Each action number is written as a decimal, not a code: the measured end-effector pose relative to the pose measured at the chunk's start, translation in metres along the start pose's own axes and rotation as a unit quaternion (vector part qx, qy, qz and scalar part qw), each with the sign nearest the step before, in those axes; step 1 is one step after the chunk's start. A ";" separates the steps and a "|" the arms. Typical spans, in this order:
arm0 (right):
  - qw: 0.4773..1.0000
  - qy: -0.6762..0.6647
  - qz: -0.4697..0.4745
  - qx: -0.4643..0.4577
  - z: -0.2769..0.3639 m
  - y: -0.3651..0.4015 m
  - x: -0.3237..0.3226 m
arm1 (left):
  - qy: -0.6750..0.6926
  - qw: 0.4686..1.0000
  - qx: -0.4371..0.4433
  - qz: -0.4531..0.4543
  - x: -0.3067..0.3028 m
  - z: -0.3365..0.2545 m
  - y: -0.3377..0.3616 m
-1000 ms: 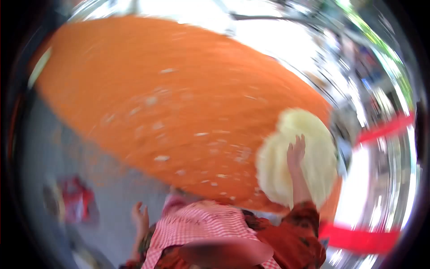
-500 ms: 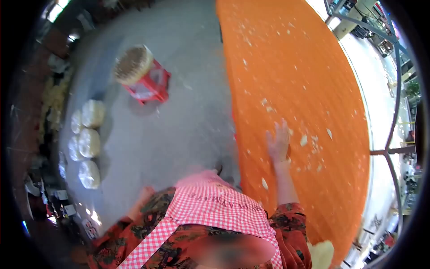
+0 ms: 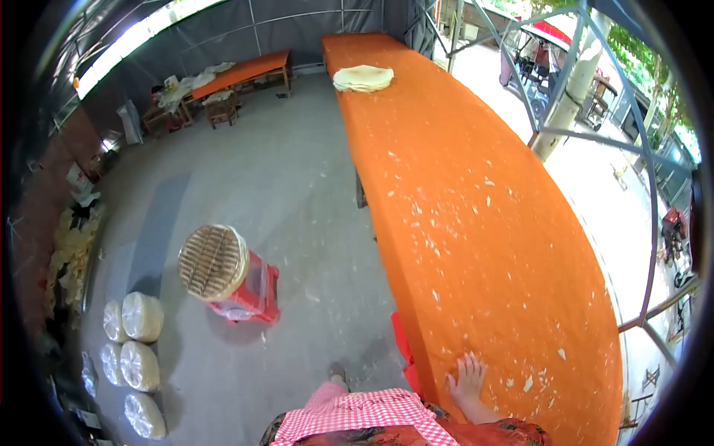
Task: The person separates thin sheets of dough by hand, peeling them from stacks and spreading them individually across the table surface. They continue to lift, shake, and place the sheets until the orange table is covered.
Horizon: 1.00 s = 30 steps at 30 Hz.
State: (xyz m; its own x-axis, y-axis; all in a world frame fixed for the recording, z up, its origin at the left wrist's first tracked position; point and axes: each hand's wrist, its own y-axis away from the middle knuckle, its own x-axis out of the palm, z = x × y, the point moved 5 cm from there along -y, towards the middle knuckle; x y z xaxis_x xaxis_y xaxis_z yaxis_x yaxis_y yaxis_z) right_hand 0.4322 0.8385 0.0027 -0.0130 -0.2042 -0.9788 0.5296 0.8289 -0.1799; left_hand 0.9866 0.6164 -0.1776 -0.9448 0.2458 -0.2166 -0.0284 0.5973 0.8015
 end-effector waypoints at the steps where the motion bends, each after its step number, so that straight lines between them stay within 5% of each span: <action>1: 1.000 0.012 0.009 -0.002 0.004 -0.001 -0.003 | 0.009 1.000 0.001 -0.002 -0.006 -0.019 -0.015; 4: 0.998 0.007 0.058 -0.014 -0.009 -0.013 -0.003 | 0.023 0.999 0.025 0.009 -0.015 -0.083 -0.065; 7: 0.993 -0.026 0.113 0.038 -0.032 -0.088 0.013 | 0.003 0.988 0.142 0.061 -0.010 -0.178 -0.141; 8: 0.990 -0.037 0.108 0.082 -0.042 -0.135 0.022 | -0.019 0.998 0.053 0.040 0.008 -0.227 -0.171; 11: 0.977 -0.092 0.036 0.189 -0.064 -0.294 0.048 | -0.022 0.980 0.169 0.097 0.072 -0.402 -0.219; 12: 0.975 -0.119 0.017 0.189 -0.058 -0.347 0.058 | -0.083 0.913 0.361 0.169 0.082 -0.428 -0.287; 13: 0.973 -0.146 -0.005 0.178 -0.044 -0.403 0.068 | -0.098 0.923 0.325 0.179 0.108 -0.479 -0.299; 14: 0.984 -0.164 -0.005 0.068 -0.014 -0.467 0.070 | -0.122 0.946 0.247 0.169 0.148 -0.531 -0.300; 15: 0.980 -0.154 0.032 0.124 0.003 -0.534 0.087 | -0.136 0.954 0.213 0.164 0.176 -0.563 -0.300; 16: 0.973 -0.190 -0.098 0.084 0.027 -0.582 0.093 | -0.159 0.952 0.200 0.171 0.199 -0.596 -0.308; 17: 0.985 -0.165 0.015 0.040 0.052 -0.636 0.113 | -0.174 0.948 0.199 0.176 0.216 -0.628 -0.317; 19: 0.975 -0.179 -0.130 -0.006 0.088 -0.719 0.130 | -0.198 0.943 0.188 0.189 0.247 -0.680 -0.338; 21: 0.973 -0.195 -0.127 0.006 0.111 -0.787 0.145 | -0.218 0.938 0.180 0.201 0.273 -0.731 -0.368; 24: 0.987 -0.110 -0.080 0.089 0.124 -0.858 0.165 | -0.250 0.929 0.152 0.225 0.319 -0.804 -0.424; 30: 0.979 -0.161 -0.091 0.085 0.128 -0.872 0.158 | -0.318 0.912 0.109 0.235 0.361 -0.949 -0.564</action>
State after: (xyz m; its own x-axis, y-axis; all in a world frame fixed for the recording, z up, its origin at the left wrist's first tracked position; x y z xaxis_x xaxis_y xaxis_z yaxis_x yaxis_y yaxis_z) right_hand 0.0772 0.0170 0.0175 0.1324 -0.5170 -0.8457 0.6772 0.6702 -0.3037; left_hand 0.3516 -0.3564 -0.1789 -0.4531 0.8659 -0.2120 0.4626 0.4317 0.7744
